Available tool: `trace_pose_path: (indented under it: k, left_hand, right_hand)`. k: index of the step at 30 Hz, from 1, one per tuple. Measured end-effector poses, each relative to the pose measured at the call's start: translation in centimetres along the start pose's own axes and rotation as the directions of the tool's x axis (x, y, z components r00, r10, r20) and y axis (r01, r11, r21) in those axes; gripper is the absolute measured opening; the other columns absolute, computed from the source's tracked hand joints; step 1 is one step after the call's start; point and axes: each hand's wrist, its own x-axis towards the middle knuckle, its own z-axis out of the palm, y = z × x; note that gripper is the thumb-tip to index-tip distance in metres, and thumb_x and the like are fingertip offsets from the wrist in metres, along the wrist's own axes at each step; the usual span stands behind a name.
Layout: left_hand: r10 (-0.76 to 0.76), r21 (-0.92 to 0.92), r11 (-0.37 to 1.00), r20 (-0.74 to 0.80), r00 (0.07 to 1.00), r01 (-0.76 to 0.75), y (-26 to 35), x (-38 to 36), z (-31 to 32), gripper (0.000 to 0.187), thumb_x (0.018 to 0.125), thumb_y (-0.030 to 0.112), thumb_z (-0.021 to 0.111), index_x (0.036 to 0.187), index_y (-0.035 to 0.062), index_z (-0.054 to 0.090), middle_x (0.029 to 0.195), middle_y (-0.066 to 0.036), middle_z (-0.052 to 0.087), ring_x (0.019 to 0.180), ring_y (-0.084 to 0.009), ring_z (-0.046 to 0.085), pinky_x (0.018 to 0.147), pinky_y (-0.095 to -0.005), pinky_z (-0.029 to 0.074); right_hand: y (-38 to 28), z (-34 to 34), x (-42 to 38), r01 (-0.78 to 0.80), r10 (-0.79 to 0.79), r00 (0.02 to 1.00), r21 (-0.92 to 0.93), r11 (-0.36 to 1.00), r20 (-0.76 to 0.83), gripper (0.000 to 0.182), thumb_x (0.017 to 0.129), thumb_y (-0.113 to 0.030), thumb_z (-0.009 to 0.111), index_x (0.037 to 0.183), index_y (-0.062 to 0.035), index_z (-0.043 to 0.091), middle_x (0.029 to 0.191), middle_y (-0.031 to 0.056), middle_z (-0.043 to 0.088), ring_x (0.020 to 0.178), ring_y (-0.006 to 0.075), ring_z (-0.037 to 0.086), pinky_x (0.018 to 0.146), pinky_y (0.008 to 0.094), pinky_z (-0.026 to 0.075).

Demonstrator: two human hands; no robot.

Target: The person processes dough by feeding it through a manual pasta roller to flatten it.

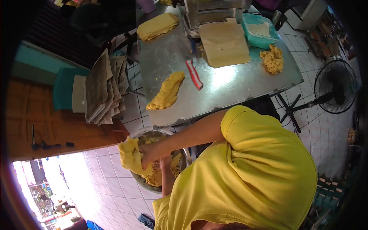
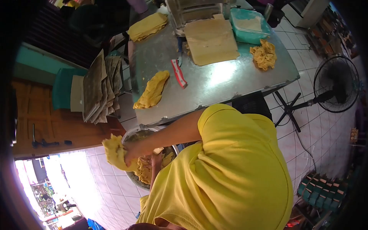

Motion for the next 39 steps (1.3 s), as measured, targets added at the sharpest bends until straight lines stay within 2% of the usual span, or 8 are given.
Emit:
trace_pose_path:
  k: [10, 13, 14, 20, 28, 33, 35, 39]
  left_hand:
    - [0.209, -0.288, 0.912, -0.285, 0.935, -0.291, -4.5, -0.8, 0.2, 0.054, 0.075, 0.023, 0.063, 0.126, 0.0155, 0.046, 0.135, -0.009, 0.037, 0.127, -0.0366, 0.03, 0.097, -0.0673, 0.016]
    - [0.109, -0.454, 0.707, -0.687, 0.718, -0.542, -2.8, -1.3, -3.9, 0.038, 0.082, 0.019, 0.059, 0.114, -0.0006, 0.052, 0.114, -0.019, 0.052, 0.106, -0.034, 0.048, 0.089, -0.0477, 0.04]
    - [0.246, -0.077, 0.774, -0.878, 0.411, -0.628, -3.3, 0.5, -4.7, 0.037, 0.086, 0.024, 0.058, 0.112, -0.0012, 0.053, 0.113, -0.018, 0.053, 0.106, -0.0336, 0.048, 0.087, -0.0456, 0.041]
    - [0.323, -0.072, 0.435, -0.918, 0.23, -0.898, 14.8, -8.1, -19.8, 0.031, 0.083, 0.007, 0.059, 0.112, -0.002, 0.052, 0.116, -0.016, 0.052, 0.109, -0.0294, 0.047, 0.091, -0.0415, 0.04]
    - [0.869, 0.182, -0.377, -0.269, -0.415, -0.908, 37.0, -23.9, -17.4, 0.064, 0.066, 0.036, 0.072, 0.116, 0.0033, 0.051, 0.115, -0.014, 0.053, 0.11, -0.0328, 0.047, 0.094, -0.0445, 0.033]
    - [0.905, 0.167, -0.42, 0.003, -0.425, -0.892, 41.5, -25.2, -14.3, 0.04, 0.067, 0.04, 0.069, 0.087, 0.0082, 0.055, 0.085, -0.005, 0.059, 0.086, -0.0235, 0.056, 0.074, -0.038, 0.038]
    - [0.788, 0.172, -0.585, -0.11, -0.605, -0.793, 41.4, -25.9, -13.3, 0.037, 0.066, 0.04, 0.07, 0.081, 0.0103, 0.053, 0.077, -0.002, 0.058, 0.076, -0.0213, 0.056, 0.067, -0.0351, 0.037]
    - [0.847, 0.105, -0.355, -0.385, -0.367, -0.929, 42.2, -28.1, -12.8, 0.073, 0.058, 0.034, 0.078, 0.119, 0.0107, 0.045, 0.113, -0.013, 0.05, 0.102, -0.0257, 0.051, 0.084, -0.04, 0.039]
  right_hand:
    - [-6.0, -11.7, -19.2, 0.408, -0.527, 0.773, -0.358, 0.84, -0.353, 0.047, 0.071, -0.002, 0.068, 0.115, -0.0045, 0.051, 0.107, 0.0017, 0.058, 0.098, 0.0103, 0.053, 0.086, 0.0256, 0.043]
    - [-6.8, -12.2, -27.2, -0.027, -0.524, 0.57, -0.652, 0.757, -0.632, 0.045, 0.072, -0.003, 0.069, 0.112, -0.0056, 0.049, 0.1, 0.0072, 0.061, 0.096, 0.0136, 0.057, 0.083, 0.0271, 0.044]
    - [-6.3, -12.8, -29.3, -0.197, -0.638, 0.474, -0.779, 0.595, -0.607, 0.039, 0.07, -0.006, 0.07, 0.106, -0.0059, 0.053, 0.096, 0.0099, 0.062, 0.091, 0.0195, 0.06, 0.08, 0.03, 0.046]
    - [-1.6, -15.0, -35.3, -0.769, -0.673, 0.42, -0.632, 0.093, -0.609, 0.049, 0.063, -0.005, 0.063, 0.11, -0.0076, 0.052, 0.1, 0.0106, 0.052, 0.096, 0.0291, 0.052, 0.079, 0.039, 0.043]
    - [-0.8, -17.7, -41.1, -0.51, -0.859, 0.161, -0.787, 0.348, -0.485, 0.041, 0.07, -0.018, 0.071, 0.106, -0.0048, 0.055, 0.105, 0.0132, 0.055, 0.101, 0.0292, 0.051, 0.087, 0.0375, 0.041]
    - [1.9, -26.0, -45.2, -0.019, -0.544, -0.204, -0.553, 0.833, -0.814, 0.033, 0.085, -0.024, 0.059, 0.11, -0.0038, 0.056, 0.111, 0.0145, 0.056, 0.104, 0.0251, 0.052, 0.088, 0.0337, 0.04]
    - [3.6, -28.5, -43.5, -0.038, -0.627, -0.192, -0.633, 0.774, -0.755, 0.031, 0.087, -0.024, 0.055, 0.11, -0.0034, 0.056, 0.111, 0.0136, 0.057, 0.102, 0.0234, 0.052, 0.089, 0.0328, 0.04]
    - [2.3, -25.9, -42.1, -0.166, -0.65, 0.027, -0.645, 0.746, -0.759, 0.029, 0.092, -0.024, 0.048, 0.109, -0.0016, 0.057, 0.111, 0.0107, 0.057, 0.099, 0.0191, 0.051, 0.09, 0.0303, 0.038]
